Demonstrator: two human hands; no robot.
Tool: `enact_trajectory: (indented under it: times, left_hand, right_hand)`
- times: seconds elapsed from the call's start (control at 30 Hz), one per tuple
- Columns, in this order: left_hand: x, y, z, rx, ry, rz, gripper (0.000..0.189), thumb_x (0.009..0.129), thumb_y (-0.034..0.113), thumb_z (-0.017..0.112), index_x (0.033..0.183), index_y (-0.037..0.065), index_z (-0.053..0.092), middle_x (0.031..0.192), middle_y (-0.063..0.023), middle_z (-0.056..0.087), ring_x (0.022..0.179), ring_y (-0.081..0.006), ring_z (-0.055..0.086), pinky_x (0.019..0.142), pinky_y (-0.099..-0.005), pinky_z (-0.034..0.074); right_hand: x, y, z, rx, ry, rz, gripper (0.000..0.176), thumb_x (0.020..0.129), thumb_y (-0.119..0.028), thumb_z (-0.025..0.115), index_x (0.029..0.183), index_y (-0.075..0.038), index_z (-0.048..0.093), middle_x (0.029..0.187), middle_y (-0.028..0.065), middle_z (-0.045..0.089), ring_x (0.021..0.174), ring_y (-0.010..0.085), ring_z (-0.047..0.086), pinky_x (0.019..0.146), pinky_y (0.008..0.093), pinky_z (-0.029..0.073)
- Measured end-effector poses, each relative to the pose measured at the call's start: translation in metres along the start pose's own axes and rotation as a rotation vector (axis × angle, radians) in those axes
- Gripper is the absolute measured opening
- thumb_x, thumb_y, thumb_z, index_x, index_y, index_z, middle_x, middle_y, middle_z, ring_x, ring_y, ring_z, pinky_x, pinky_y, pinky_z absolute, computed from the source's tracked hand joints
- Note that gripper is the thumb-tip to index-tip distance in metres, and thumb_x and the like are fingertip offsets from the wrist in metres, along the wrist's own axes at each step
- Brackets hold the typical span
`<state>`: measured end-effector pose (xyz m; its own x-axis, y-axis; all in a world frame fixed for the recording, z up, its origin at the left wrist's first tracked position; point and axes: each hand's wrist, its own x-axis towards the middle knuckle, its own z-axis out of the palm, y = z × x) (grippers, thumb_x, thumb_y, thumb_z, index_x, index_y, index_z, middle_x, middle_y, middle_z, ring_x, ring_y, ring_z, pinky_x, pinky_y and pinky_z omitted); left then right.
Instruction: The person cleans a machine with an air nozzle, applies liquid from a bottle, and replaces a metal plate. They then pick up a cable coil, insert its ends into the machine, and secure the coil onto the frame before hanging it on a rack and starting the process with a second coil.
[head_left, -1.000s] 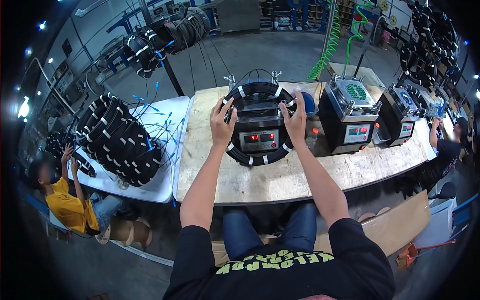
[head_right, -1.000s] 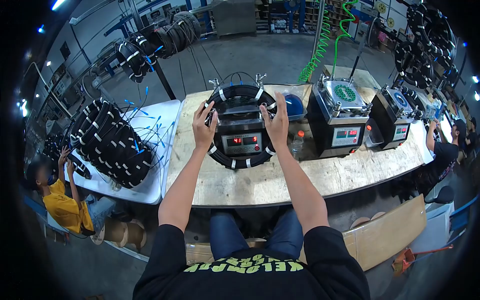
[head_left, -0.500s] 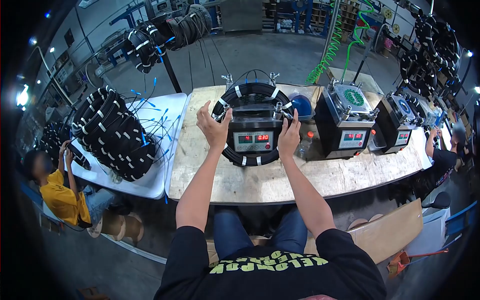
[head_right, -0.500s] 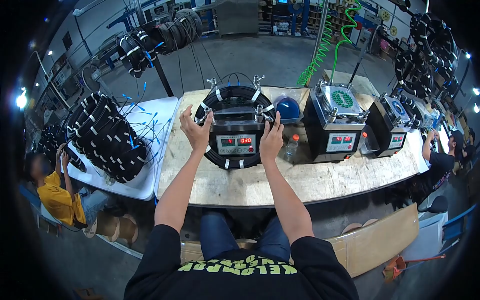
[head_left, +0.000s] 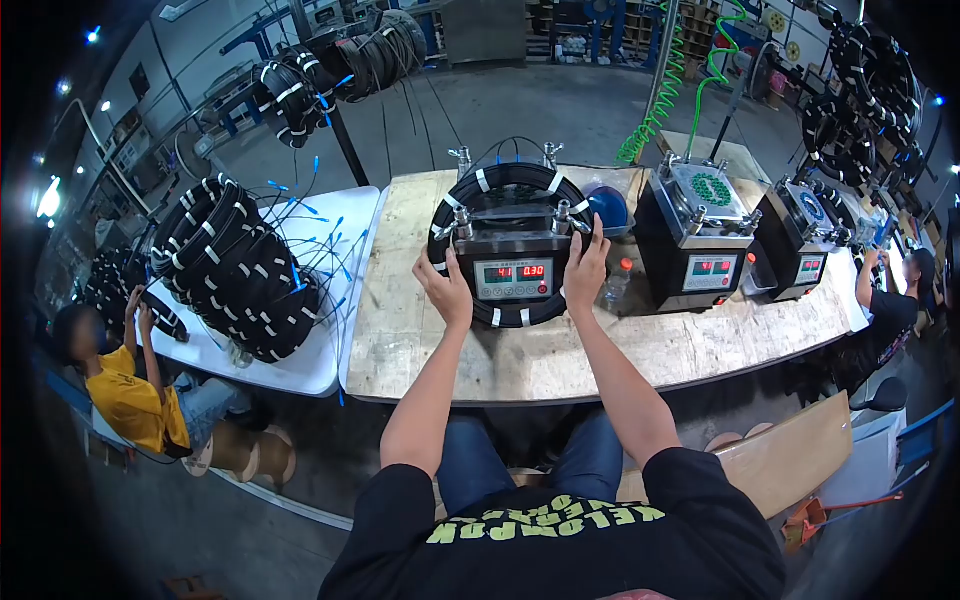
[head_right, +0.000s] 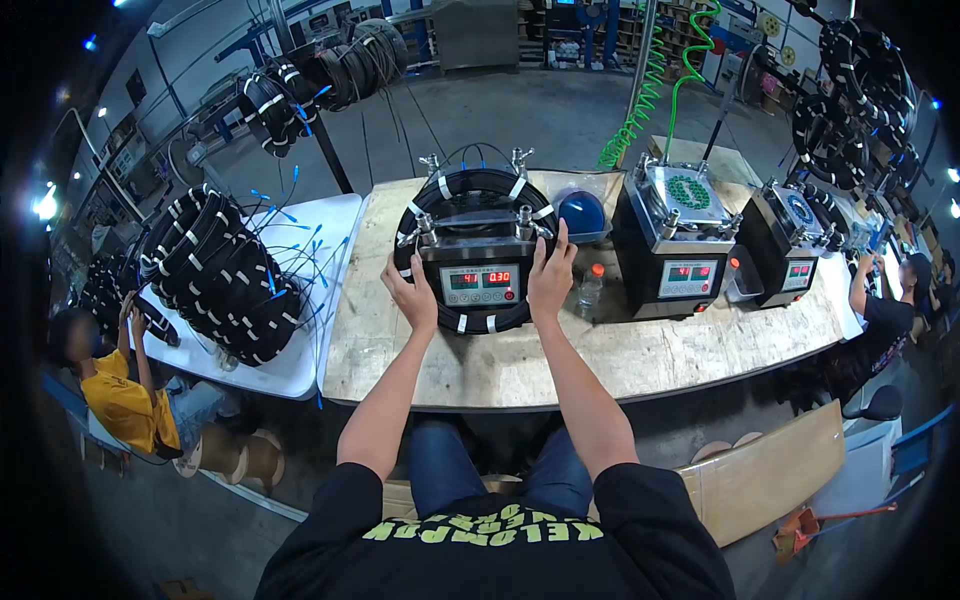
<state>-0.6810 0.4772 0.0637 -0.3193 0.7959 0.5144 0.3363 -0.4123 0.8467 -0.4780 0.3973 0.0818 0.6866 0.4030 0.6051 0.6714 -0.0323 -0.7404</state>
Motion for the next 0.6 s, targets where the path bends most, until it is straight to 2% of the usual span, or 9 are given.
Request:
enact_trajectory:
  times: [0.07,0.13,0.23,0.27,0.37,0.4,0.5,0.6]
  left_hand:
    - [0.000,-0.006,0.003,0.004,0.032,0.080,0.049,0.104,0.031,0.061,0.141,0.000,0.051,0.124,-0.0255,0.058,0.113,-0.0457,0.060,0.096,-0.0473,0.048]
    - [0.001,-0.007,0.002,-0.072,-0.009,0.017,0.049,0.104,0.029,0.061,0.141,-0.001,0.051,0.122,-0.0268,0.063,0.111,-0.0453,0.063,0.094,-0.0483,0.049]
    - [-0.002,0.000,0.000,-0.071,0.002,0.022,0.048,0.103,0.026,0.063,0.140,-0.004,0.053,0.118,-0.0281,0.069,0.107,-0.0450,0.067,0.091,-0.0481,0.050]
    - [-0.002,0.002,-0.001,-0.062,0.005,0.027,0.049,0.103,0.026,0.063,0.140,-0.004,0.053,0.118,-0.0280,0.069,0.107,-0.0449,0.067,0.091,-0.0479,0.050]
    - [-0.001,-0.006,0.002,-0.044,0.041,0.050,0.051,0.102,0.028,0.065,0.139,-0.005,0.056,0.119,-0.0280,0.070,0.107,-0.0420,0.068,0.091,-0.0456,0.051]
    - [-0.001,-0.009,0.004,-0.049,0.051,0.046,0.052,0.102,0.030,0.066,0.139,-0.006,0.056,0.118,-0.0280,0.070,0.105,-0.0404,0.069,0.091,-0.0445,0.051]
    - [-0.001,-0.015,0.007,-0.093,0.076,0.054,0.051,0.101,0.031,0.067,0.137,-0.005,0.059,0.119,-0.0269,0.069,0.102,-0.0384,0.069,0.089,-0.0430,0.052]
    - [0.000,-0.015,0.008,-0.050,0.077,0.011,0.054,0.099,0.032,0.071,0.137,-0.005,0.059,0.123,-0.0247,0.064,0.104,-0.0378,0.066,0.092,-0.0430,0.051]
  right_hand:
    - [-0.006,0.001,0.001,0.051,0.024,0.015,0.056,0.107,-0.032,0.055,0.158,-0.016,0.038,0.121,0.0208,0.056,0.097,0.0438,0.066,0.082,0.0494,0.053]
    - [-0.014,0.004,0.001,0.118,0.000,0.082,0.059,0.106,-0.032,0.055,0.158,-0.014,0.036,0.126,0.0238,0.053,0.108,0.0437,0.062,0.092,0.0482,0.050]
    - [-0.038,0.005,0.001,0.117,0.023,0.142,0.060,0.106,-0.028,0.055,0.159,-0.011,0.033,0.127,0.0259,0.052,0.113,0.0433,0.061,0.092,0.0484,0.050]
    - [-0.046,0.004,0.000,0.128,-0.014,0.182,0.065,0.106,-0.022,0.055,0.162,-0.010,0.026,0.130,0.0279,0.051,0.118,0.0432,0.059,0.096,0.0483,0.049]
    - [-0.068,-0.015,-0.006,0.268,-0.012,0.251,0.073,0.104,-0.017,0.055,0.165,-0.013,0.017,0.135,0.0296,0.048,0.119,0.0454,0.057,0.101,0.0491,0.046]
    - [-0.071,-0.017,-0.007,0.370,-0.076,0.343,0.081,0.102,-0.011,0.056,0.166,-0.012,0.008,0.141,0.0318,0.044,0.123,0.0475,0.053,0.108,0.0505,0.041]
    - [-0.086,-0.009,-0.005,0.209,-0.040,0.148,0.083,0.100,-0.006,0.056,0.166,-0.008,0.004,0.145,0.0334,0.040,0.130,0.0494,0.048,0.112,0.0517,0.038]
    - [-0.090,-0.005,0.000,0.195,-0.042,0.150,0.083,0.101,-0.004,0.054,0.165,-0.004,0.001,0.149,0.0349,0.035,0.136,0.0511,0.042,0.114,0.0519,0.035]
